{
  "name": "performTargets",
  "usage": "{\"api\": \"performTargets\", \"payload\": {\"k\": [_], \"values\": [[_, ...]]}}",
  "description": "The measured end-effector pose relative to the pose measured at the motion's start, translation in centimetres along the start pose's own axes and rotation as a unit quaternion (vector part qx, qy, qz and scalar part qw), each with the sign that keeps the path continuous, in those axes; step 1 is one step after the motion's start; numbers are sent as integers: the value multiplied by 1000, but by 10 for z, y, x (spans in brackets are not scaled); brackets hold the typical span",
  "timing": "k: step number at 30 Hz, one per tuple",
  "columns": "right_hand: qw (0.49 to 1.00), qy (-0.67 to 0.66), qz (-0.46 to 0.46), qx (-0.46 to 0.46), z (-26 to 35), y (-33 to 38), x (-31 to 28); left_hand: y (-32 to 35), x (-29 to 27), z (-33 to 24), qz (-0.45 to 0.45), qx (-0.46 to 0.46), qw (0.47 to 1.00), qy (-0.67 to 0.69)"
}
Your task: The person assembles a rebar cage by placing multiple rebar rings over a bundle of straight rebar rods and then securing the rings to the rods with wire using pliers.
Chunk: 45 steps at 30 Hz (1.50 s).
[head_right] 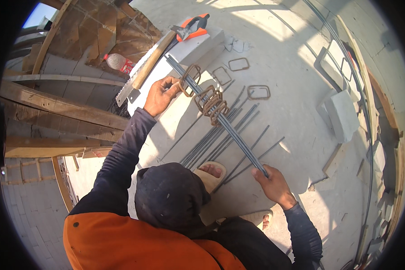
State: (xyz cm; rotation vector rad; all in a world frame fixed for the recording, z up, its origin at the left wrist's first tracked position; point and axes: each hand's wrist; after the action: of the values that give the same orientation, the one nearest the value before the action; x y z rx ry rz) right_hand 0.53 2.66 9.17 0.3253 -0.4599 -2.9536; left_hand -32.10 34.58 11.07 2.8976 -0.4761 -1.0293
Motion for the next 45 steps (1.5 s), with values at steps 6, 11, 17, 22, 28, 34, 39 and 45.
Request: {"api": "performTargets", "payload": {"k": [6,11,17,22,28,34,39,45], "values": [[1000,11,-6,13,-15,0,2,2,-3,-48,-147,262,895,-328],[999,17,11,44,-9,-2,2,-7,-7,-63,-138,292,895,-308],[999,26,10,42,-10,-5,-3,11,-9,-47,-154,127,958,-207],[998,40,21,32,-20,-7,-4,17,1,-7,-66,28,980,-184],[998,16,13,61,-29,-6,-2,2,8,-46,-90,91,974,-188],[997,8,32,69,-30,-12,-2,-108,72,-105,36,152,923,-351],[997,-18,37,70,-27,-11,-3,-214,189,-69,157,84,804,-567],[995,4,47,83,-32,-5,-2,-236,269,-13,144,62,847,-508]]}}
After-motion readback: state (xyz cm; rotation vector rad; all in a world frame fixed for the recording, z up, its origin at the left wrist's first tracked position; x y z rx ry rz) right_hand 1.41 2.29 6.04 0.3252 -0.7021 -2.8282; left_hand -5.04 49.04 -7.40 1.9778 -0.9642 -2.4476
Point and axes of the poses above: each hand's wrist, its own y-axis away from the middle knuckle, its own x-axis out of the palm, z = x × y, and after that the axes turned 14 degrees about -x, right-handed
